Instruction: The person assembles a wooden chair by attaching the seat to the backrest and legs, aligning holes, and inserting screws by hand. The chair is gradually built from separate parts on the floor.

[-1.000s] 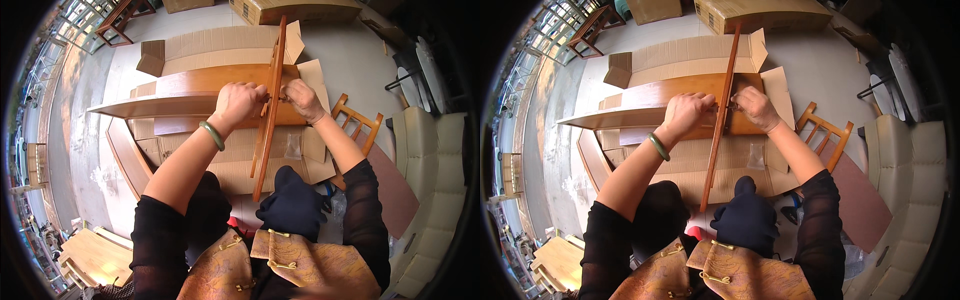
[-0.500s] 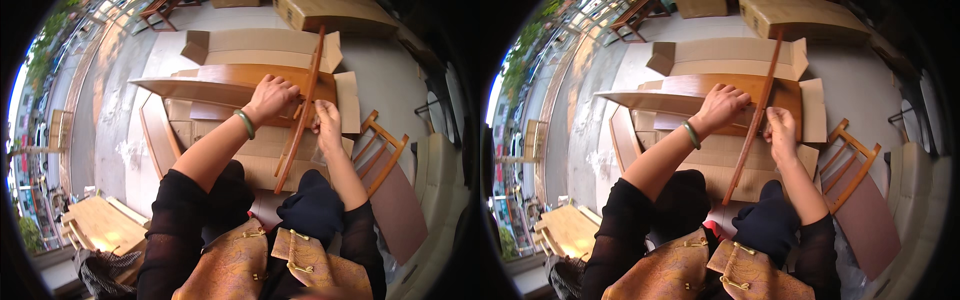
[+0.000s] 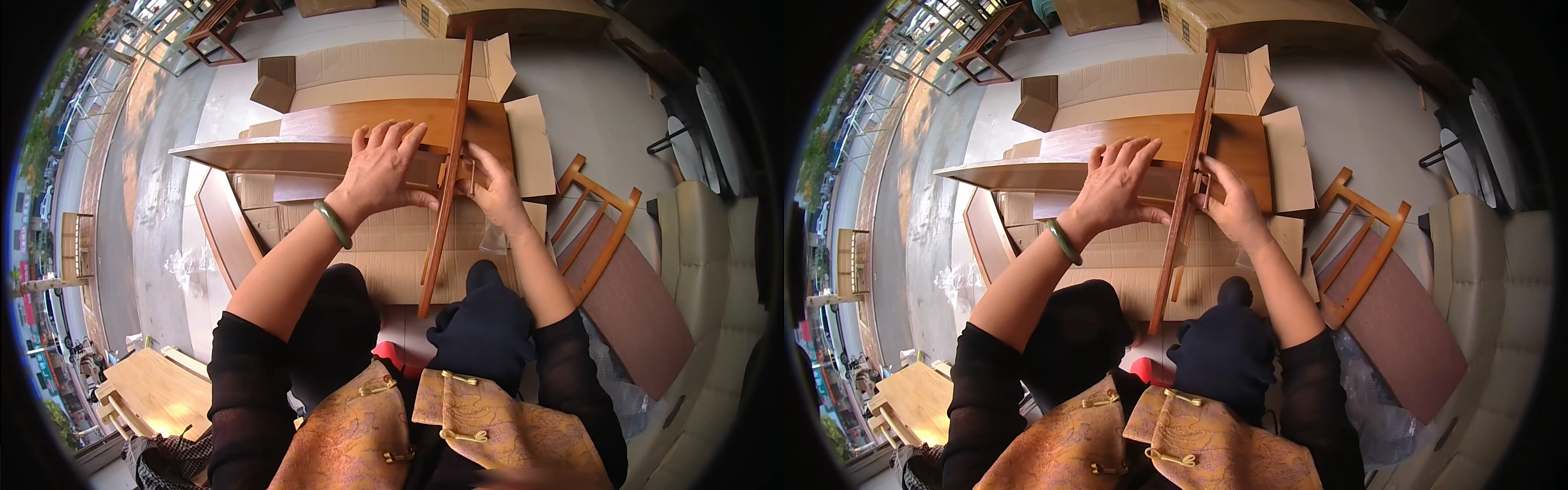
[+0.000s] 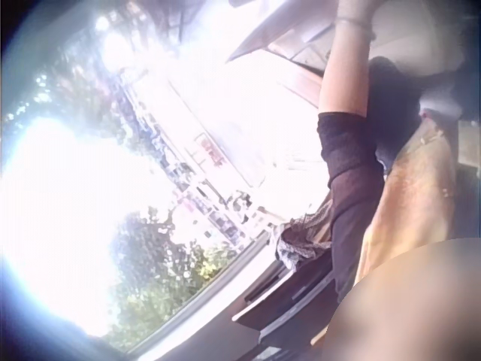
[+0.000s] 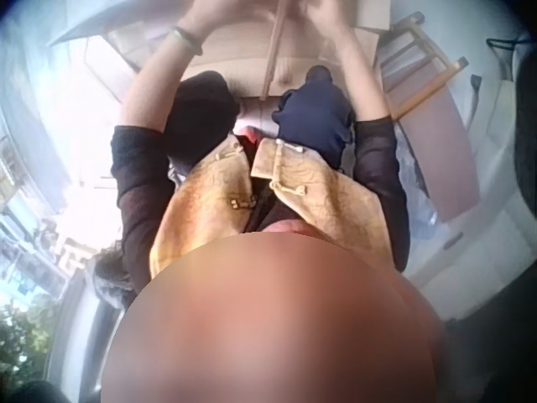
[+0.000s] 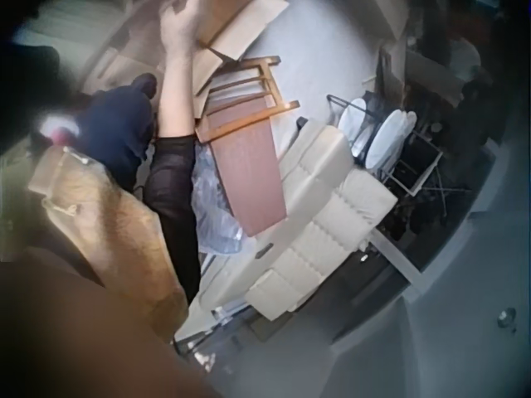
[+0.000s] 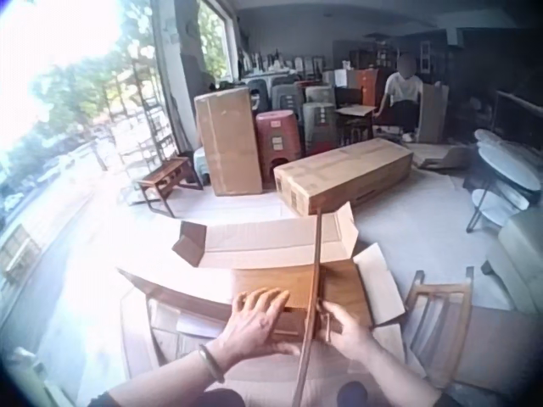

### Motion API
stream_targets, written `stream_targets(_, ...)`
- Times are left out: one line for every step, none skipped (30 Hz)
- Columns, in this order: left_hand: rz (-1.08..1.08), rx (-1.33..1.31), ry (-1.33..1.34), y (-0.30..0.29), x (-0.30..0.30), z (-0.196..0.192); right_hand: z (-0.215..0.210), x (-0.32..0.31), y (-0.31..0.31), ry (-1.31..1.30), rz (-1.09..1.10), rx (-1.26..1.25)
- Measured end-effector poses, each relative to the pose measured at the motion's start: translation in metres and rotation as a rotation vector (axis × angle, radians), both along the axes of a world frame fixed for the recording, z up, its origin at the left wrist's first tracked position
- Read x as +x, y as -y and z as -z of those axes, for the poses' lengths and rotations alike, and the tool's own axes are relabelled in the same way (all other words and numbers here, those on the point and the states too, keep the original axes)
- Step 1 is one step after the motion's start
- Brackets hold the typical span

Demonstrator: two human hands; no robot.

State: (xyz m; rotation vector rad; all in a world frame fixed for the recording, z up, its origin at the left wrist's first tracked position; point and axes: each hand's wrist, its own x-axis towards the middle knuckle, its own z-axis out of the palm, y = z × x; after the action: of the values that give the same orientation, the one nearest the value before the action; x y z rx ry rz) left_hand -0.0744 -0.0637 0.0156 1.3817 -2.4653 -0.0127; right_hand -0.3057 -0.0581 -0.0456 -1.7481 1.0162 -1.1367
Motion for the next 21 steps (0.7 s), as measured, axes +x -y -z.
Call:
stream_targets(-0.010,0.057,0.038,0.003,0.001,0.002,-0.001,0.001,0.002,0.078,-0.055,0.123)
stream_targets(-0.023,0.113,0.077,0.007,0.003,0.004,-0.001,0.003,0.004,0.194,-0.143,0.211)
stream_targets(0.001,0.096,-0.002,0.009,0.003,0.006,0.000,0.006,0.005,0.202,-0.148,0.199)
stream_targets(-0.010,0.074,-0.020,0.011,0.002,0.010,0.001,0.007,0.007,0.208,-0.119,0.220)
stream_targets(-0.020,0.050,-0.038,0.013,0.001,0.012,0.003,0.010,0.009,0.240,-0.123,0.208)
stream_targets(-0.040,0.058,-0.036,0.015,0.000,0.015,0.004,0.012,0.012,0.248,-0.087,0.256)
stream_targets(-0.036,0.005,-0.083,0.016,0.000,0.017,0.005,0.013,0.013,0.235,-0.089,0.145)
stream_targets(-0.040,-0.014,-0.111,0.017,-0.001,0.020,0.005,0.014,0.014,0.197,-0.048,0.095)
stream_targets(-0.043,-0.033,-0.141,0.017,-0.001,0.022,0.004,0.013,0.014,0.161,-0.007,0.051)
stream_targets(-0.047,-0.041,-0.150,0.017,-0.002,0.023,0.003,0.012,0.012,0.064,0.074,-0.030)
stream_targets(-0.052,-0.053,-0.161,0.018,-0.002,0.024,0.001,0.010,0.010,-0.031,0.153,-0.108)
stream_targets(-0.055,-0.068,-0.177,0.018,-0.002,0.024,-0.001,0.008,0.007,-0.123,0.231,-0.187)
stream_targets(-0.056,-0.063,-0.173,0.018,-0.001,0.024,-0.003,0.006,0.004,-0.178,0.263,-0.295)
stream_targets(-0.054,-0.061,-0.174,0.019,-0.001,0.024,-0.005,0.005,0.002,-0.219,0.264,-0.356)
stream_targets(-0.053,-0.058,-0.178,0.019,0.000,0.023,-0.006,0.004,0.000,-0.256,0.264,-0.411)
stream_targets(-0.050,-0.053,-0.178,0.019,0.000,0.023,-0.008,0.003,-0.001,-0.292,0.264,-0.466)
stream_targets(-0.048,-0.049,-0.180,0.019,0.000,0.023,-0.008,0.004,0.001,-0.260,0.254,-0.510)
stream_targets(-0.046,-0.048,-0.180,0.019,0.000,0.023,-0.009,0.003,0.003,-0.263,0.247,-0.537)
stream_targets(-0.042,-0.056,-0.181,0.019,0.000,0.023,-0.010,0.002,0.006,-0.268,0.225,-0.560)
stream_targets(-0.040,-0.063,-0.183,0.019,0.000,0.023,-0.011,0.001,0.009,-0.272,0.199,-0.582)
stream_targets(-0.040,-0.070,-0.186,0.019,-0.001,0.024,-0.012,0.001,0.014,-0.255,0.179,-0.572)
